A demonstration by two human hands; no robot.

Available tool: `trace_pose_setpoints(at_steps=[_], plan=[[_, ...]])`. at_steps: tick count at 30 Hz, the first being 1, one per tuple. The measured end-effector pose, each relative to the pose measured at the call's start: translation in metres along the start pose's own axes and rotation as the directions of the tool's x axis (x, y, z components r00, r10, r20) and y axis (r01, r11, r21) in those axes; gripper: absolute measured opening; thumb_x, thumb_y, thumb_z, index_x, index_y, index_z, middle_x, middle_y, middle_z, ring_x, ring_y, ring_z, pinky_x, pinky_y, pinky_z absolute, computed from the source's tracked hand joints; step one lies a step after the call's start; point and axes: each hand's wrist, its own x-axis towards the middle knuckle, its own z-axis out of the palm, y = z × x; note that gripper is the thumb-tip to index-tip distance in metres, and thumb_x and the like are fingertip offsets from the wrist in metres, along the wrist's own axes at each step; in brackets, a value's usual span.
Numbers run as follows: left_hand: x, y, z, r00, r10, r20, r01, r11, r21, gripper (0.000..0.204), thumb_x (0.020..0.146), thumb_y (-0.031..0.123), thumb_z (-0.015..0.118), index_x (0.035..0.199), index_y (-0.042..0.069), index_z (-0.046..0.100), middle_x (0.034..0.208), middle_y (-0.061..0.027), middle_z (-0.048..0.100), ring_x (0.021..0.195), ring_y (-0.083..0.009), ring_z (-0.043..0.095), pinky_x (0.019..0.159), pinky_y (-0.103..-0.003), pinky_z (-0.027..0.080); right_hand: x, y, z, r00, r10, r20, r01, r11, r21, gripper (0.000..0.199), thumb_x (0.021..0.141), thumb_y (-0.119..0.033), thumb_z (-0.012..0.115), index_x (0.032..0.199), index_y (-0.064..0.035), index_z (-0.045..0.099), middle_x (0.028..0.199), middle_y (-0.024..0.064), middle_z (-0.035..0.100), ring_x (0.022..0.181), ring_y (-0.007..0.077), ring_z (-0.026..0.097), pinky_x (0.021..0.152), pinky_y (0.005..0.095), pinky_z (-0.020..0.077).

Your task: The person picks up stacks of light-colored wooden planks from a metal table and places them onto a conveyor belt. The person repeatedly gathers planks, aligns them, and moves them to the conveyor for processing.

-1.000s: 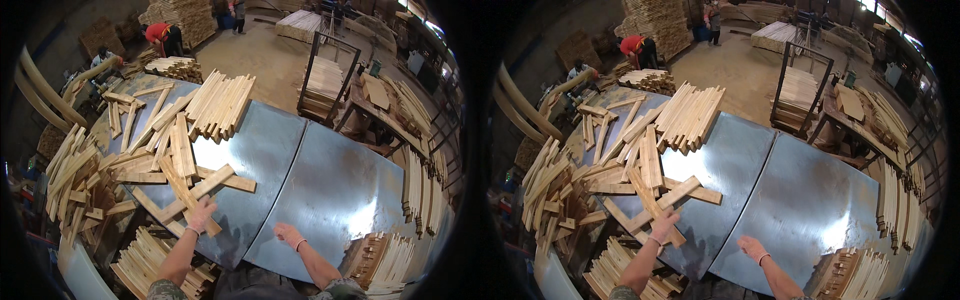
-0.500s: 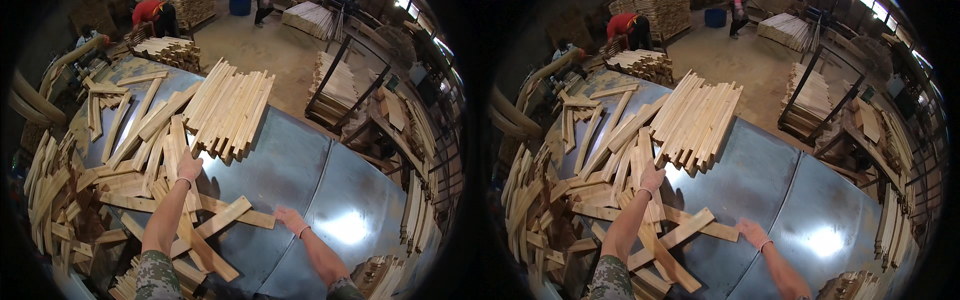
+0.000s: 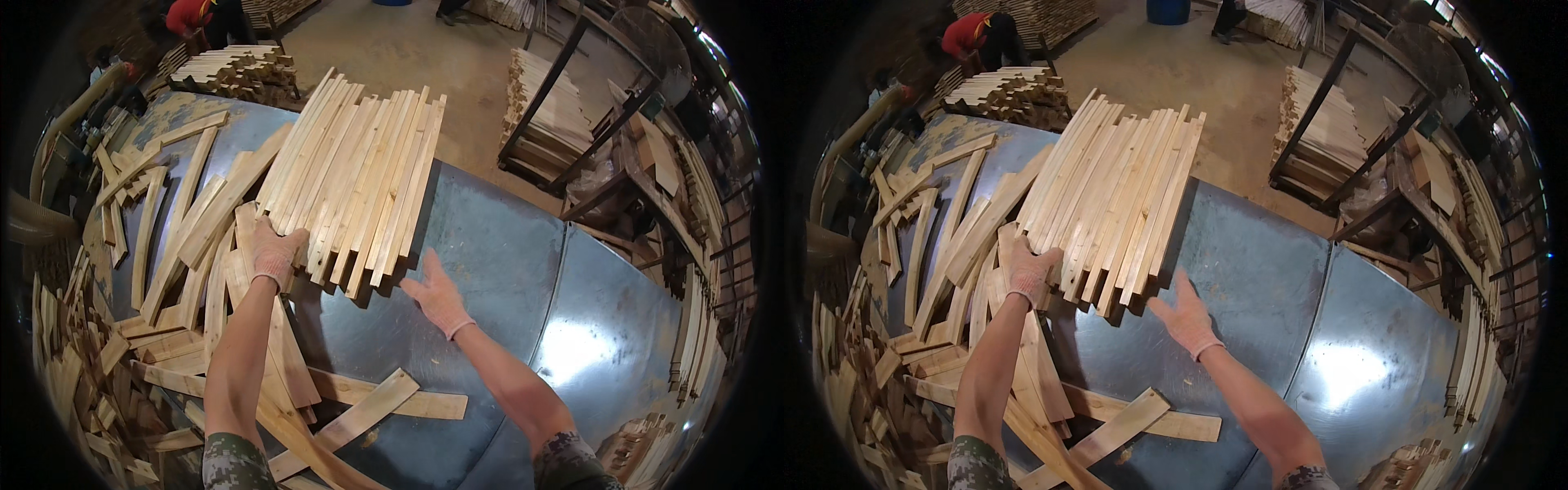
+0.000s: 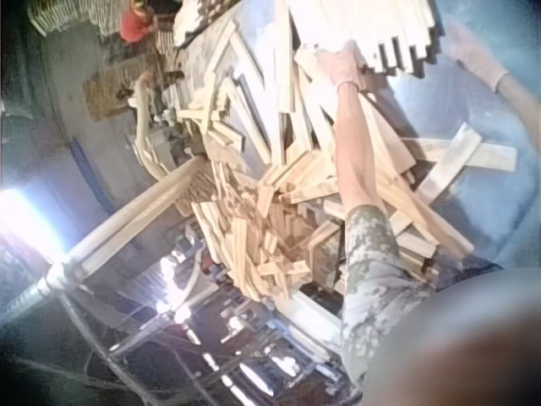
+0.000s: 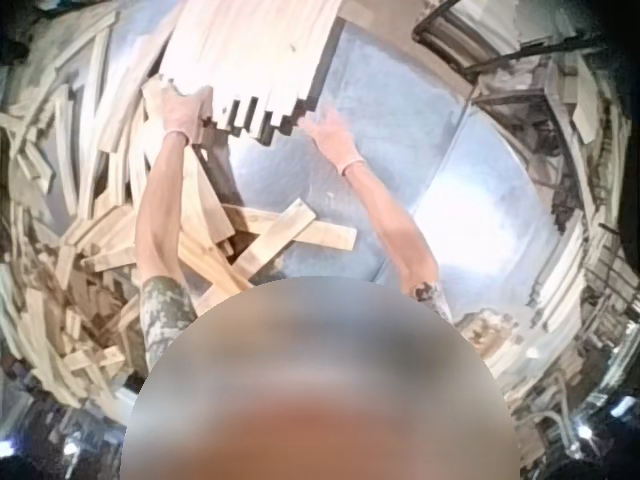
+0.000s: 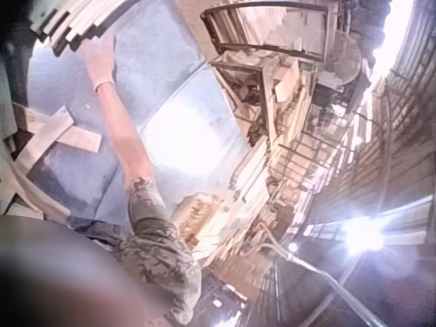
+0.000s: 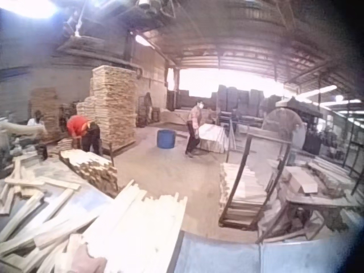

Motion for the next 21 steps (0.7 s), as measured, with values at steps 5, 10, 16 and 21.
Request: trace_pose_setpoints(at_steps=[5,10,16,21], plan=[[0.004,-0.008,0.007,1.0,-0.025,0.009,0.025,0.999,0.037,0.086,0.074,0.034,0.093,0.136,-0.011,0.055,0.129,-0.026,0.067,0.12,-0.0371,0.065,0.104,-0.042,0.052,0.023,-0.02,0.017,0.993,0.119,-0.006,-0.117,0.984,0.138,0.101,0.095,-0.041,0.076,0.168,0.0043,0.023,0.159,0.0307,0.05,0.147,0.0402,0.05,0.121,0.0395,0.0398],[-0.046,0.015,0.0,0.966,-0.058,0.253,0.075,0.996,-0.057,0.073,0.076,0.033,0.093,0.123,-0.01,0.059,0.108,-0.0188,0.07,0.096,-0.0267,0.069,0.088,-0.038,0.057,0.03,-0.002,-0.035,0.978,0.086,-0.19,-0.066,0.992,0.107,0.096,0.097,-0.043,0.075,0.163,0.011,0.03,0.152,0.0299,0.057,0.14,0.0369,0.057,0.119,0.037,0.0413],[-0.046,0.007,0.046,0.951,0.001,0.311,0.03,0.995,-0.096,0.063,0.088,0.037,0.08,0.132,-0.003,0.06,0.113,-0.0189,0.075,0.101,-0.0258,0.073,0.092,-0.039,0.057,0.036,0.018,-0.09,0.977,0.203,-0.07,-0.195,0.976,0.101,0.094,0.096,-0.047,0.074,0.162,0.0079,0.036,0.155,0.03,0.053,0.143,0.0397,0.053,0.119,0.0407,0.0417],[-0.076,0.024,0.076,0.97,0.018,0.24,0.052,0.957,-0.284,0.069,0.084,0.027,0.083,0.142,-0.002,0.057,0.124,-0.0194,0.074,0.112,-0.0284,0.073,0.099,-0.039,0.056,0.037,0.013,-0.092,0.953,0.22,-0.207,-0.248,0.961,-0.12,0.095,0.094,-0.057,0.07,0.16,0.0052,0.041,0.152,0.0317,0.053,0.142,0.0454,0.051,0.119,0.0456,0.041]])
